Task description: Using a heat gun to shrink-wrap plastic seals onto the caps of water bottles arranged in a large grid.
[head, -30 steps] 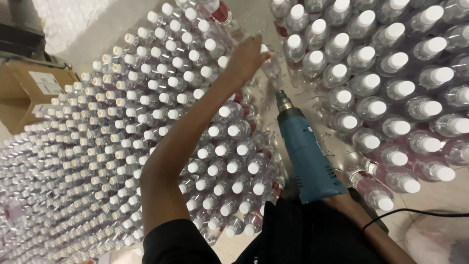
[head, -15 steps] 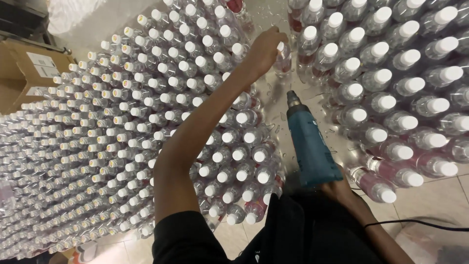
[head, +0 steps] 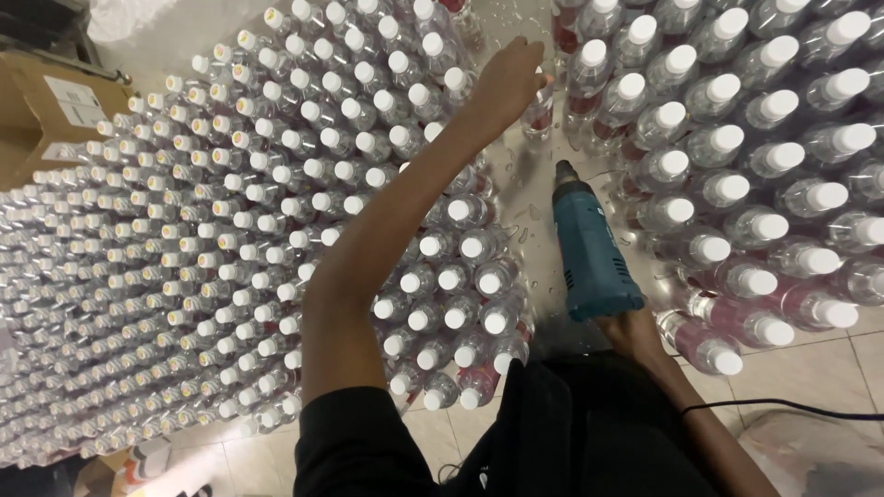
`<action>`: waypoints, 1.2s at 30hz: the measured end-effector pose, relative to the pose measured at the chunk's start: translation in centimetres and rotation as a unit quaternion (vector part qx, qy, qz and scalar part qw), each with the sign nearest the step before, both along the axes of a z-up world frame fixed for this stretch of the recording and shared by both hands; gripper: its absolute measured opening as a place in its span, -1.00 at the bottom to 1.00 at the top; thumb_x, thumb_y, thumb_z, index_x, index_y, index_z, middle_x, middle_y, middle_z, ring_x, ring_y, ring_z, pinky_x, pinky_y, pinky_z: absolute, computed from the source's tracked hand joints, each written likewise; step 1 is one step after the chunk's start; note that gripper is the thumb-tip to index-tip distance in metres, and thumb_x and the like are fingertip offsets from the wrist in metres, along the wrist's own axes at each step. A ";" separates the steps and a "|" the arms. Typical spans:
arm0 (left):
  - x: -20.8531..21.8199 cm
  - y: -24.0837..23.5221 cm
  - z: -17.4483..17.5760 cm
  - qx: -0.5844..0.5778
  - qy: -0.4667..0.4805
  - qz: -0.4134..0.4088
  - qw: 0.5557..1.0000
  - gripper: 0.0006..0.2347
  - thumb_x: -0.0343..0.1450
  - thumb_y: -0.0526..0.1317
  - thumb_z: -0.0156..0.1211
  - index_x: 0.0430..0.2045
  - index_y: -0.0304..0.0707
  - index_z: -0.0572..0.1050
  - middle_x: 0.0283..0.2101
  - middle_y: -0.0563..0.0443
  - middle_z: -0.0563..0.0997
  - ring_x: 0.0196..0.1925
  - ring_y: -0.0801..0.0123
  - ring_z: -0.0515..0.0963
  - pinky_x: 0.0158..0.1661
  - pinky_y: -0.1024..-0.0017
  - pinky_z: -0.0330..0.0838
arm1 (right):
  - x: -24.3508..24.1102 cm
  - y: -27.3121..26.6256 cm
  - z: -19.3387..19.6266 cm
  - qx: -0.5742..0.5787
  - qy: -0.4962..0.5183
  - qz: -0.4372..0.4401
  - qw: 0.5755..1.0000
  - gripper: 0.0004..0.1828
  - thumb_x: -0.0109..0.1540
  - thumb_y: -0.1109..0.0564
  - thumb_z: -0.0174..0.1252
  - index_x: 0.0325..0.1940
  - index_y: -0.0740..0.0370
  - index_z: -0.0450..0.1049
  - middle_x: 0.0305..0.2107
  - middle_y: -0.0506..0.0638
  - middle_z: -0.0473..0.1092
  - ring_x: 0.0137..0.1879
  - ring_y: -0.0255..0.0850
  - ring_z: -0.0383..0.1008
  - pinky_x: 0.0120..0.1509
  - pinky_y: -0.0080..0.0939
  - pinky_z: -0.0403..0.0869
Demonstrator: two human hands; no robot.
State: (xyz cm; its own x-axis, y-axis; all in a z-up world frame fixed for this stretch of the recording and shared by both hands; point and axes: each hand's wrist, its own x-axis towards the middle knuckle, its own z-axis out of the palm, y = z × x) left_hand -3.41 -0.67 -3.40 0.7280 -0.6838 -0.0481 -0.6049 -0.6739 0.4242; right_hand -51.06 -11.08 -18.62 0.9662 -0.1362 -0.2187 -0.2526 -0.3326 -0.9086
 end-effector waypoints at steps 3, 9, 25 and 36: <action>0.3 0.2 -1.5 -0.088 -0.054 -0.061 0.993 -0.82 0.46 -0.40 0.25 -0.50 -0.13 0.40 -0.36 0.02 0.49 -0.38 0.31 0.46 -0.35 0.30 0.40 | -1.0 -0.4 -0.2 -0.009 -0.004 0.008 1.000 -0.25 0.11 0.02 0.38 0.36 0.16 0.35 -0.15 0.02 0.64 -0.08 -0.09 0.67 0.06 0.01 0.61; -0.5 0.5 2.7 -0.104 0.056 -0.071 0.991 -0.81 0.39 -0.53 0.25 -0.39 -0.13 0.53 -0.22 0.00 0.59 -0.33 0.34 0.58 -0.36 0.43 0.51 | -0.9 -0.7 -0.5 -0.031 -0.010 0.025 0.999 -0.31 0.11 0.04 0.38 0.31 0.17 0.38 -0.15 0.03 0.63 -0.09 -0.07 0.66 0.04 0.00 0.61; 0.2 0.6 1.1 0.019 -0.008 -0.049 0.999 -0.67 0.31 -0.62 0.32 -0.11 -0.33 0.54 0.04 -0.28 0.44 0.02 -0.07 0.51 -0.32 0.27 0.76 | -0.6 -0.8 -2.0 -0.062 -0.023 0.023 0.998 -0.45 0.10 0.10 0.37 0.17 0.21 0.47 -0.15 0.06 0.60 -0.11 -0.04 0.64 -0.02 -0.01 0.59; 4.1 0.8 -1.1 -0.065 -0.029 0.023 0.997 -0.74 0.48 -0.52 0.09 -0.58 -0.14 0.33 -0.17 -0.23 0.57 -0.32 0.42 0.56 -0.41 0.64 0.56 | -0.4 -0.5 -0.3 -0.143 0.045 0.042 0.988 -0.40 -0.09 0.15 0.52 0.03 0.14 0.55 -0.28 0.14 0.61 0.01 0.28 0.66 0.09 0.19 0.62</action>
